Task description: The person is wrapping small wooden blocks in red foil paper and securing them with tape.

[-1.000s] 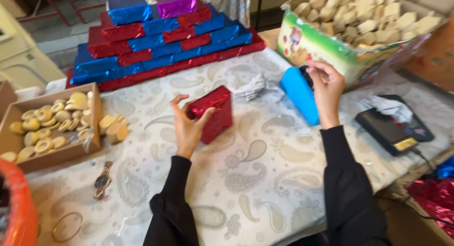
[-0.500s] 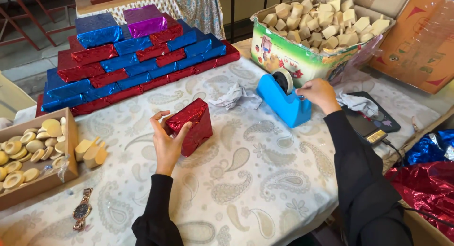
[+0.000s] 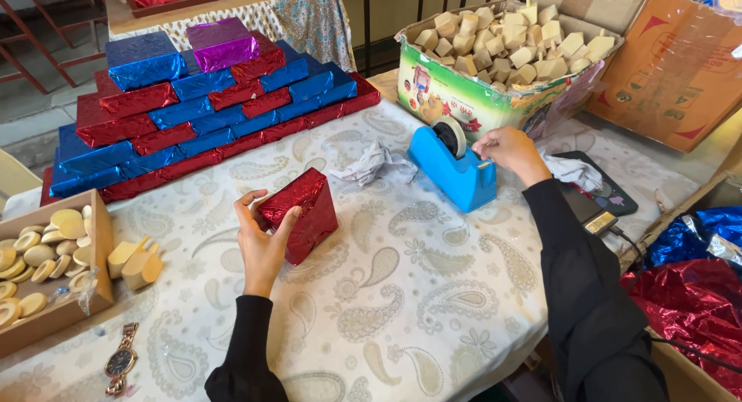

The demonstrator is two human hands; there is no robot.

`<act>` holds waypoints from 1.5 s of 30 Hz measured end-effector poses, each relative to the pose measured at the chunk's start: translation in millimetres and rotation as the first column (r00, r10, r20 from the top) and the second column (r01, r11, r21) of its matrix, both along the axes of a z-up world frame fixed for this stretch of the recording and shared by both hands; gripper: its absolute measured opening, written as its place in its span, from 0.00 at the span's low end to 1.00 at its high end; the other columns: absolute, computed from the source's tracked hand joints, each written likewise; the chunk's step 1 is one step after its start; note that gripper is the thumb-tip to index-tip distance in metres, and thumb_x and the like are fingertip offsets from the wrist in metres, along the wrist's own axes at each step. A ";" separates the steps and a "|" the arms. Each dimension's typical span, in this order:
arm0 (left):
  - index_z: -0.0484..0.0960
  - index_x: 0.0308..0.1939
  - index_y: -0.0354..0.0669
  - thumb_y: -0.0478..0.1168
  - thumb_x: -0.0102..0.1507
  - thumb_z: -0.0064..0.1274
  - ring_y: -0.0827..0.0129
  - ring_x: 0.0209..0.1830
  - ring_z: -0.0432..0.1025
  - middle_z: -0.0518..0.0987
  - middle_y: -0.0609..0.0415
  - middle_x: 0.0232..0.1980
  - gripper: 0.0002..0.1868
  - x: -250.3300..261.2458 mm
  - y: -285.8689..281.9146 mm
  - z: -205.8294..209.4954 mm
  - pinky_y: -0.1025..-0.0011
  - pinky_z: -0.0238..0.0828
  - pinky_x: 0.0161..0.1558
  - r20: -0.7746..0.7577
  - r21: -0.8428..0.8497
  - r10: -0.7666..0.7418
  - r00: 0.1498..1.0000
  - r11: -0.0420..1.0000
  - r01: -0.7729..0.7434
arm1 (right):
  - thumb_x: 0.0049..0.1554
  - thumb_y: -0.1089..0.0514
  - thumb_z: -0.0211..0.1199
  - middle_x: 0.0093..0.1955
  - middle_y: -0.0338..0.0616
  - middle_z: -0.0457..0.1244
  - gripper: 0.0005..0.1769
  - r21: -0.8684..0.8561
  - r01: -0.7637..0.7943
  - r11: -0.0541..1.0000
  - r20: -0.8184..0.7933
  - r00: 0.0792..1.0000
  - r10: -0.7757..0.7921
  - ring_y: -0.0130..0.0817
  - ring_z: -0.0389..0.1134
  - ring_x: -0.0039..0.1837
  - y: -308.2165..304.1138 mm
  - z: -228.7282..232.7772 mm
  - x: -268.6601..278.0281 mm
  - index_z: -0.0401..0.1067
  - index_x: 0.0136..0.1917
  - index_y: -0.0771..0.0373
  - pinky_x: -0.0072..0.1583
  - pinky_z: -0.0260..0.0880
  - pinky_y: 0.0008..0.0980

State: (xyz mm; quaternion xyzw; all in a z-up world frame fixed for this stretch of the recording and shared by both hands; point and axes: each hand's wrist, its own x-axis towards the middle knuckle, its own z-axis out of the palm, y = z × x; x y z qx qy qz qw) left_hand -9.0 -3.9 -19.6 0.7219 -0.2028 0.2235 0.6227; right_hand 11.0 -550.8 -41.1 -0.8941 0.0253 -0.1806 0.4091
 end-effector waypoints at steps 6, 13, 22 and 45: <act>0.65 0.61 0.38 0.38 0.62 0.67 0.67 0.46 0.80 0.82 0.44 0.50 0.31 -1.8 0.3 4.1 0.71 0.77 0.47 -0.022 0.000 -0.005 1.000 1.000 0.005 | 0.53 0.55 0.72 0.40 0.47 0.73 0.23 -0.263 0.255 0.930 0.018 0.966 -0.260 0.34 0.73 0.43 52.1 40.2 -55.5 0.75 0.61 0.63 0.46 0.68 0.34; 0.67 0.60 0.37 0.39 0.62 0.67 0.68 0.45 0.80 0.83 0.45 0.49 0.29 -3.5 -0.6 5.4 0.72 0.77 0.46 -0.026 0.013 0.006 1.000 1.000 -0.006 | 0.58 0.59 0.70 0.42 0.45 0.71 0.24 0.119 0.173 0.978 0.208 0.959 -0.195 0.27 0.70 0.42 46.1 -3.6 -76.1 0.58 0.58 0.64 0.45 0.66 0.28; 0.65 0.62 0.38 0.38 0.62 0.68 0.69 0.45 0.79 0.82 0.45 0.50 0.31 -0.5 -0.6 -0.2 0.73 0.77 0.47 -0.026 -0.014 -0.005 1.000 1.000 0.005 | 0.61 0.66 0.65 0.46 0.42 0.68 0.18 0.470 -0.141 0.871 0.375 0.926 -0.052 0.27 0.70 0.47 27.9 -64.4 -67.1 0.55 0.54 0.60 0.48 0.71 0.26; 0.63 0.61 0.39 0.39 0.61 0.68 0.67 0.44 0.82 0.85 0.44 0.48 0.33 -1.2 -3.3 1.8 0.72 0.79 0.44 -0.033 -0.047 -0.006 0.999 0.999 0.005 | 0.65 0.64 0.61 0.48 0.42 0.66 0.14 0.378 -0.489 0.786 0.527 0.812 0.252 0.26 0.70 0.51 367.7 23.0 -32.1 0.55 0.55 0.61 0.54 0.71 0.26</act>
